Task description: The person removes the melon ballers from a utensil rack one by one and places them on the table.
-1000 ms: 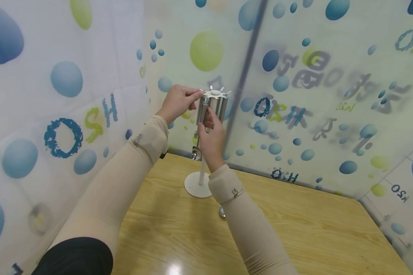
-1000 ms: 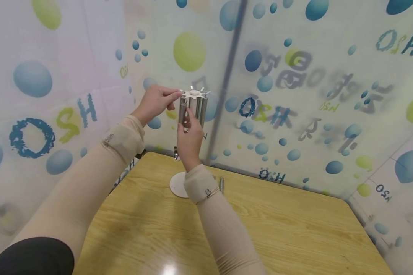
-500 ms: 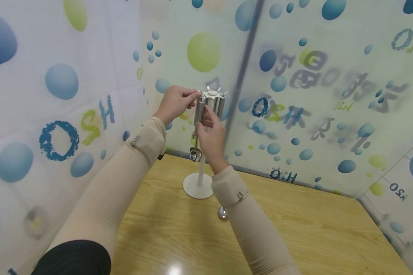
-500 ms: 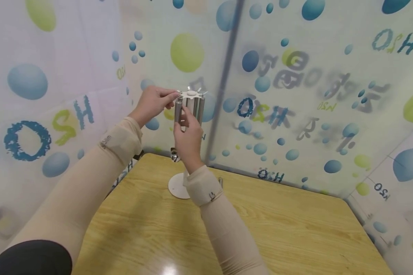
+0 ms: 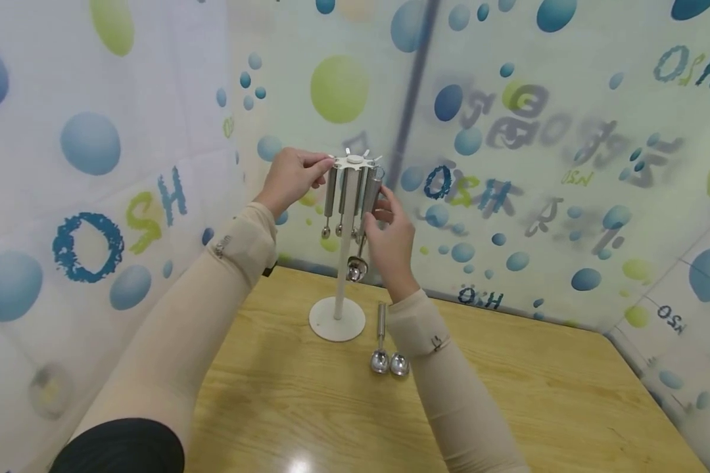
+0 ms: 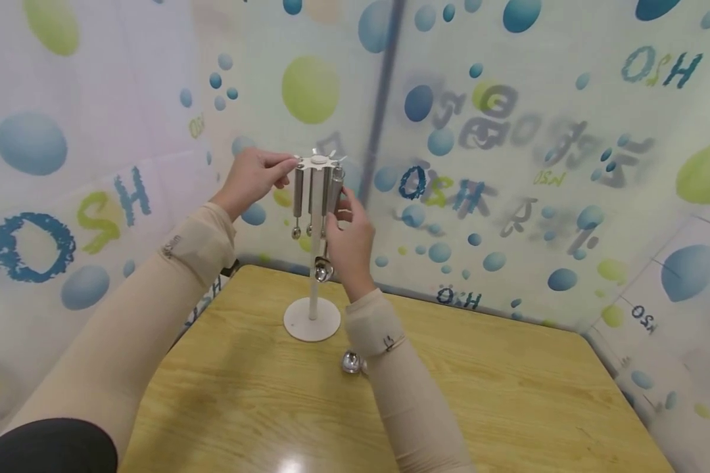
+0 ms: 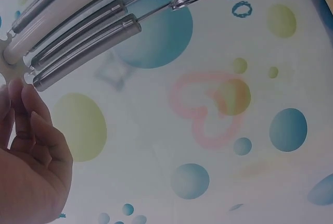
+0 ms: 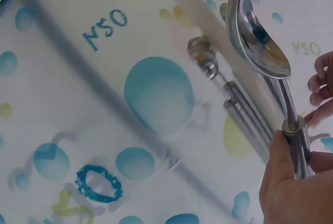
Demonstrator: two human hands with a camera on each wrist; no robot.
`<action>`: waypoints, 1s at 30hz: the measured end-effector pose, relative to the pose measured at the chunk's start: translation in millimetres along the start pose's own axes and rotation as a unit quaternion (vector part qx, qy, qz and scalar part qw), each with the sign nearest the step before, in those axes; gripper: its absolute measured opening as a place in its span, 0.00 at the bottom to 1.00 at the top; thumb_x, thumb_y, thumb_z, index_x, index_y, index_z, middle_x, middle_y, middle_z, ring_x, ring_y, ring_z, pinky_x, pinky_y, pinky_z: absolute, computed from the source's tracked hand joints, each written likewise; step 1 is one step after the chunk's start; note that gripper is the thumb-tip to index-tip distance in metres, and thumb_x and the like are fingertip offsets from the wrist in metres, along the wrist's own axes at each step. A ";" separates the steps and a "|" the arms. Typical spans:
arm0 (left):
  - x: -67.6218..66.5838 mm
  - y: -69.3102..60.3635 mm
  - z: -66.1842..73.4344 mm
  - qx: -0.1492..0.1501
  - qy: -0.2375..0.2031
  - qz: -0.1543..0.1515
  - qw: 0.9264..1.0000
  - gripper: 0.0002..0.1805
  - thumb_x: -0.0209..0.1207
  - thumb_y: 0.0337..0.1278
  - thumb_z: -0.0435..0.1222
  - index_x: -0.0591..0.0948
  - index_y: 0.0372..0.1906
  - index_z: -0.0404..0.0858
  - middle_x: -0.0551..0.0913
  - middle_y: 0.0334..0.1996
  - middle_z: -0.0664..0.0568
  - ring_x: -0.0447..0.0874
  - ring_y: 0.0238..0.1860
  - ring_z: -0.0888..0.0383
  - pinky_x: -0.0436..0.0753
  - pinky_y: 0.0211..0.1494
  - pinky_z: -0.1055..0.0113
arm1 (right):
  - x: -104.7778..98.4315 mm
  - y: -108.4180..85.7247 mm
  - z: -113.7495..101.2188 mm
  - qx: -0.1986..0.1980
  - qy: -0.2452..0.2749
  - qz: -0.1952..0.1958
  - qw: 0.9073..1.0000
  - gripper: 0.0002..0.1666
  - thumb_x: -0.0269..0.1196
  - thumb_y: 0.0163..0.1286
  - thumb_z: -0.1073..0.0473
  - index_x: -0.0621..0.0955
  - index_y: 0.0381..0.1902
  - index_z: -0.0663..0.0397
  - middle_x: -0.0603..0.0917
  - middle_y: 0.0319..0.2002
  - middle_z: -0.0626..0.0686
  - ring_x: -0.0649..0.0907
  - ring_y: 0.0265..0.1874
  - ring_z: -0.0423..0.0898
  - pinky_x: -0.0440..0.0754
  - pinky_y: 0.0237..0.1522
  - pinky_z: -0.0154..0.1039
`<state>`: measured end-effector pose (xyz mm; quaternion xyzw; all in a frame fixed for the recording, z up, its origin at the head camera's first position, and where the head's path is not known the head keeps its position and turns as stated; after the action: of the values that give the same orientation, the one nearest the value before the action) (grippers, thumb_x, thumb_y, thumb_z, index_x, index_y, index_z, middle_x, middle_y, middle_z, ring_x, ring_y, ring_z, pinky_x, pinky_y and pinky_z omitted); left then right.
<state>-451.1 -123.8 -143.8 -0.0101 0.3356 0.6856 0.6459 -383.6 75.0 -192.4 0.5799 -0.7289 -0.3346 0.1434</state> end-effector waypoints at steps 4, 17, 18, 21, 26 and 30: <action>-0.1 -0.5 0.8 -0.004 0.004 -0.001 1.000 0.21 0.59 0.72 0.50 0.85 0.60 0.46 0.88 0.41 0.42 0.83 0.37 0.57 0.69 0.28 0.69 | -20.3 5.3 11.2 0.008 -0.009 0.013 1.000 0.31 0.61 0.72 0.68 0.72 0.72 0.57 0.83 0.52 0.60 0.84 0.49 0.53 0.84 0.48 0.47; -1.0 -1.4 -0.1 -0.007 0.004 0.005 1.000 0.20 0.59 0.71 0.51 0.86 0.59 0.46 0.88 0.40 0.42 0.82 0.35 0.57 0.68 0.26 0.70 | -56.6 7.9 66.2 0.075 -0.019 -0.021 0.997 0.33 0.58 0.74 0.64 0.69 0.75 0.48 0.81 0.54 0.59 0.82 0.49 0.53 0.84 0.45 0.50; -0.8 -1.5 -0.1 -0.005 0.004 0.004 1.000 0.20 0.59 0.71 0.51 0.86 0.59 0.46 0.88 0.40 0.42 0.82 0.35 0.58 0.68 0.26 0.70 | -58.3 6.5 71.7 0.086 -0.025 -0.026 0.996 0.33 0.58 0.75 0.64 0.69 0.76 0.48 0.81 0.55 0.59 0.82 0.49 0.54 0.84 0.47 0.51; 0.1 -2.0 0.0 -0.003 0.003 0.003 1.000 0.21 0.59 0.71 0.51 0.86 0.59 0.46 0.88 0.40 0.42 0.82 0.34 0.58 0.68 0.27 0.70 | -63.8 2.1 87.5 0.118 -0.039 -0.038 0.992 0.32 0.57 0.75 0.65 0.68 0.75 0.51 0.79 0.56 0.60 0.81 0.51 0.55 0.83 0.49 0.53; -1.2 -3.0 0.1 0.002 0.003 0.007 1.000 0.20 0.59 0.71 0.51 0.86 0.59 0.46 0.88 0.37 0.44 0.81 0.33 0.58 0.70 0.27 0.70 | -70.0 -4.2 115.7 0.165 -0.062 -0.065 0.982 0.32 0.55 0.77 0.67 0.66 0.76 0.55 0.77 0.58 0.64 0.80 0.53 0.59 0.83 0.50 0.54; -1.8 -2.6 -0.1 0.003 -0.001 0.009 1.000 0.20 0.60 0.71 0.51 0.86 0.58 0.47 0.88 0.34 0.48 0.82 0.33 0.58 0.69 0.26 0.70 | -76.5 -11.4 138.9 0.205 -0.081 -0.082 0.972 0.32 0.53 0.79 0.68 0.63 0.78 0.56 0.75 0.60 0.65 0.78 0.55 0.60 0.81 0.51 0.54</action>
<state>-448.6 -125.5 -144.2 -0.0042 0.3375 0.6906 0.6397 -436.0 190.5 -288.2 0.6254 -0.7413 -0.2346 -0.0658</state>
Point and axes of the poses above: each hand's wrist, its own y-axis towards the middle knuckle, its own x-axis out of the palm, z = x × y, the point moved 9 cm from there along y, towards the middle knuckle
